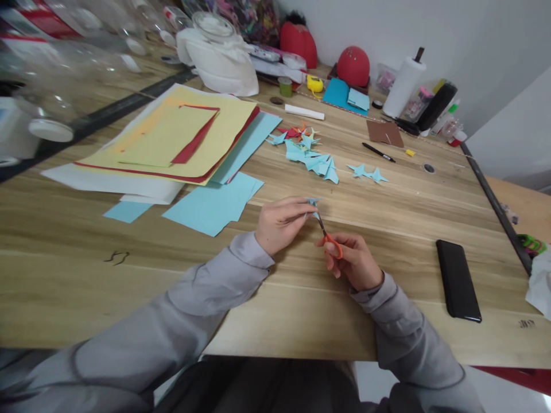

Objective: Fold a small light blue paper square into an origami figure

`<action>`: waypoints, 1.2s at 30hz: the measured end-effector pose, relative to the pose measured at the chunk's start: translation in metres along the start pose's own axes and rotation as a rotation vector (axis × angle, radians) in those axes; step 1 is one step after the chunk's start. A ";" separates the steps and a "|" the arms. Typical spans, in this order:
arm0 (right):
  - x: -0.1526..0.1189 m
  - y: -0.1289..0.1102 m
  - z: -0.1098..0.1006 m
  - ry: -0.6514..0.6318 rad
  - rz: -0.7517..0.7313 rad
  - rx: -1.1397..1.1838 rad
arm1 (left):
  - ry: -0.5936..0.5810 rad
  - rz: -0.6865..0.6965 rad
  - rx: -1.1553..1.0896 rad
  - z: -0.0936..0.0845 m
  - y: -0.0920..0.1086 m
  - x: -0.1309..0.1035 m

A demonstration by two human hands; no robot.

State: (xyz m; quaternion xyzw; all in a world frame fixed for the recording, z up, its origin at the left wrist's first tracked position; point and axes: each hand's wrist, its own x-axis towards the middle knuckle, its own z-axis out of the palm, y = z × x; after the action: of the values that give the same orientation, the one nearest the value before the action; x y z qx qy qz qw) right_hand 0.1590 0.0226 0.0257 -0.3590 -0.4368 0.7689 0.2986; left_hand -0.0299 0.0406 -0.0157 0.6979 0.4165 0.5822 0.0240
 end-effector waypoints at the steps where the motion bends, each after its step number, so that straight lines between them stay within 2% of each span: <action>1: 0.000 0.000 0.000 0.004 0.001 -0.003 | -0.001 0.000 -0.002 0.000 0.000 0.000; 12: 0.000 -0.001 0.001 0.010 0.000 -0.031 | -0.032 -0.054 -0.002 -0.001 -0.001 -0.001; 30: -0.001 -0.001 -0.001 0.038 -0.011 -0.071 | -0.046 -0.036 0.012 -0.001 -0.001 -0.001; 36: 0.000 0.000 0.000 0.023 -0.021 -0.057 | -0.020 0.013 0.055 0.000 -0.002 -0.002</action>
State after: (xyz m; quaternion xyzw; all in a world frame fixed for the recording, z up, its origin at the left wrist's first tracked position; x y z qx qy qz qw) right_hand 0.1593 0.0227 0.0253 -0.3715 -0.4588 0.7487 0.3015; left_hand -0.0308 0.0404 -0.0179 0.7067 0.4277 0.5636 0.0052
